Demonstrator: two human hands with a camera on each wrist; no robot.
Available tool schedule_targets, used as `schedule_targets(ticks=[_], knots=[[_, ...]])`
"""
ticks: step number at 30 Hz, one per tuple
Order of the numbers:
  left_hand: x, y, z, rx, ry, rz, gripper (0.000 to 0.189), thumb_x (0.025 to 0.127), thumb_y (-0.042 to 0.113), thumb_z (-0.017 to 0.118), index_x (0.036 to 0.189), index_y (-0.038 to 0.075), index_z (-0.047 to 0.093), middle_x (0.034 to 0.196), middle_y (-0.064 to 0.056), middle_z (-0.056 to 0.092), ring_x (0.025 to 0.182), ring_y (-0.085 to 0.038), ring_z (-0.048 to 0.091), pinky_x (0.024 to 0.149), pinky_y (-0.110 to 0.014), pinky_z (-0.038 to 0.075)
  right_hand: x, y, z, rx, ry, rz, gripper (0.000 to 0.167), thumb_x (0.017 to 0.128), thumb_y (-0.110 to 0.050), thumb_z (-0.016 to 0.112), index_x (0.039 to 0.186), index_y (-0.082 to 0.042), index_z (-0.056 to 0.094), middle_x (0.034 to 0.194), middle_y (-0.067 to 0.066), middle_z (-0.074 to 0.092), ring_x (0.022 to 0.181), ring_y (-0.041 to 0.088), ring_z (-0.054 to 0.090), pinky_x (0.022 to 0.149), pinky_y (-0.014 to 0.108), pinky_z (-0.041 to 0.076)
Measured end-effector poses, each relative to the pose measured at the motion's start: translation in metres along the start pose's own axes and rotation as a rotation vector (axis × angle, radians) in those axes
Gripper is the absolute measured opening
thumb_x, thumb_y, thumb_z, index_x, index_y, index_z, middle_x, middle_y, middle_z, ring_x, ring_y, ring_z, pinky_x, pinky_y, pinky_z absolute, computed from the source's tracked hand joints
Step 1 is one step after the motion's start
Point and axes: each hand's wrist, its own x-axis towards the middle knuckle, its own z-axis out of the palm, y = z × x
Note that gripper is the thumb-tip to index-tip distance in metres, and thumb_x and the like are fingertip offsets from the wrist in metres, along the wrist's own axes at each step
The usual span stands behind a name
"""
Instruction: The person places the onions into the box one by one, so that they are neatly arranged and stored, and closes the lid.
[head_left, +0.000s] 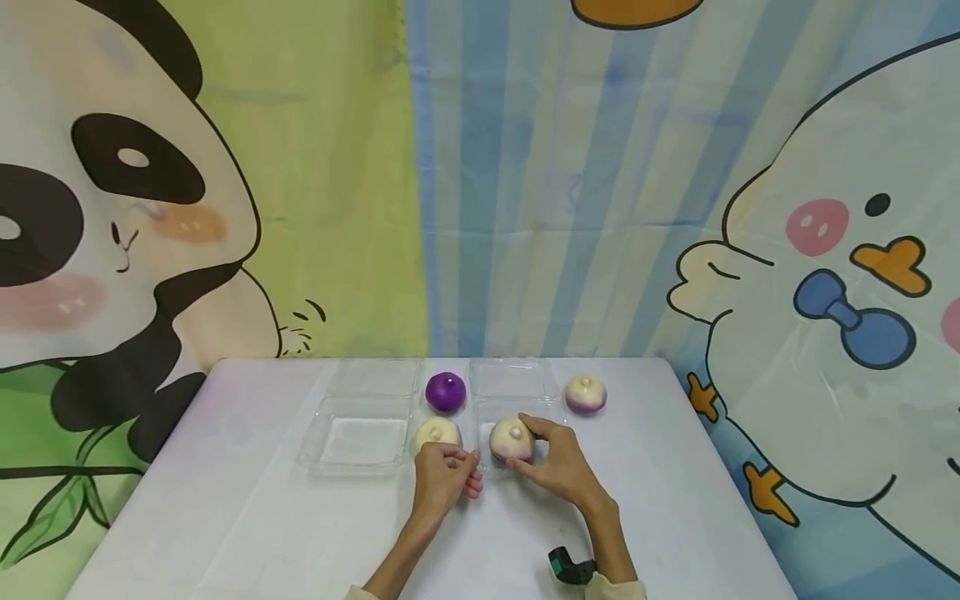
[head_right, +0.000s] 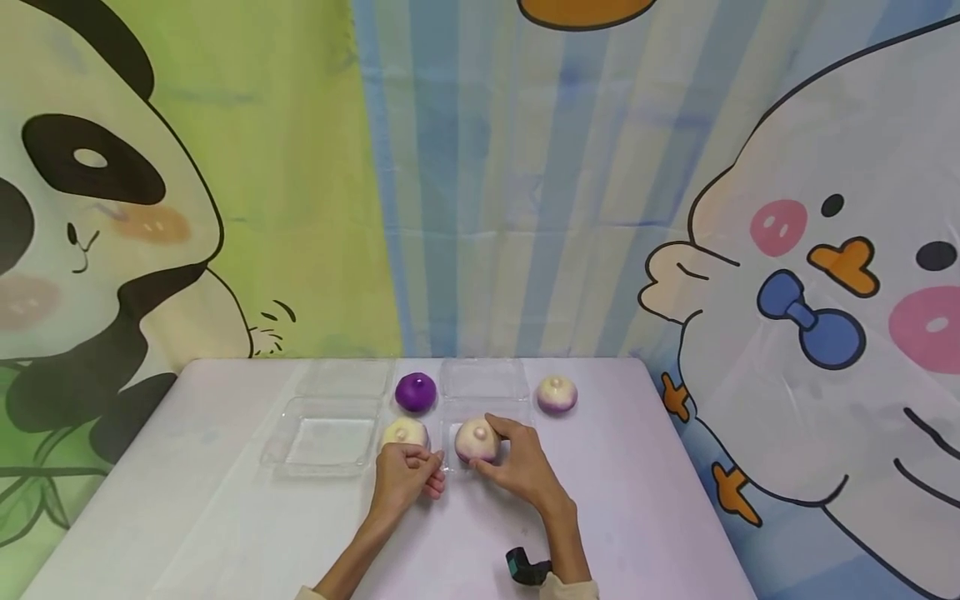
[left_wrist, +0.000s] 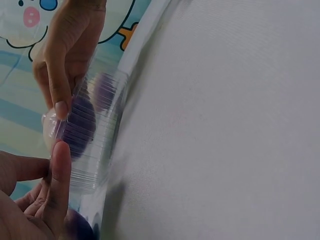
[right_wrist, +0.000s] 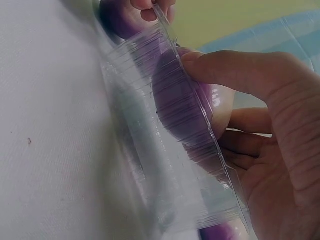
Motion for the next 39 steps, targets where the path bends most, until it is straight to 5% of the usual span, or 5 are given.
schedule_targets(ticks=[39], knots=[[0.002, -0.002, -0.002, 0.007, -0.002, -0.006, 0.019, 0.1, -0.001, 0.074, 0.09, -0.017, 0.075, 0.07, -0.026, 0.076, 0.048, -0.017, 0.073, 0.048, -0.036, 0.067, 0.018, -0.003, -0.003, 0.013, -0.129, 0.004, 0.075, 0.082, -0.024, 0.097, 0.143, 0.006, 0.066, 0.14, 0.019, 0.074, 0.122, 0.033, 0.077, 0.11, 0.051, 0.063]])
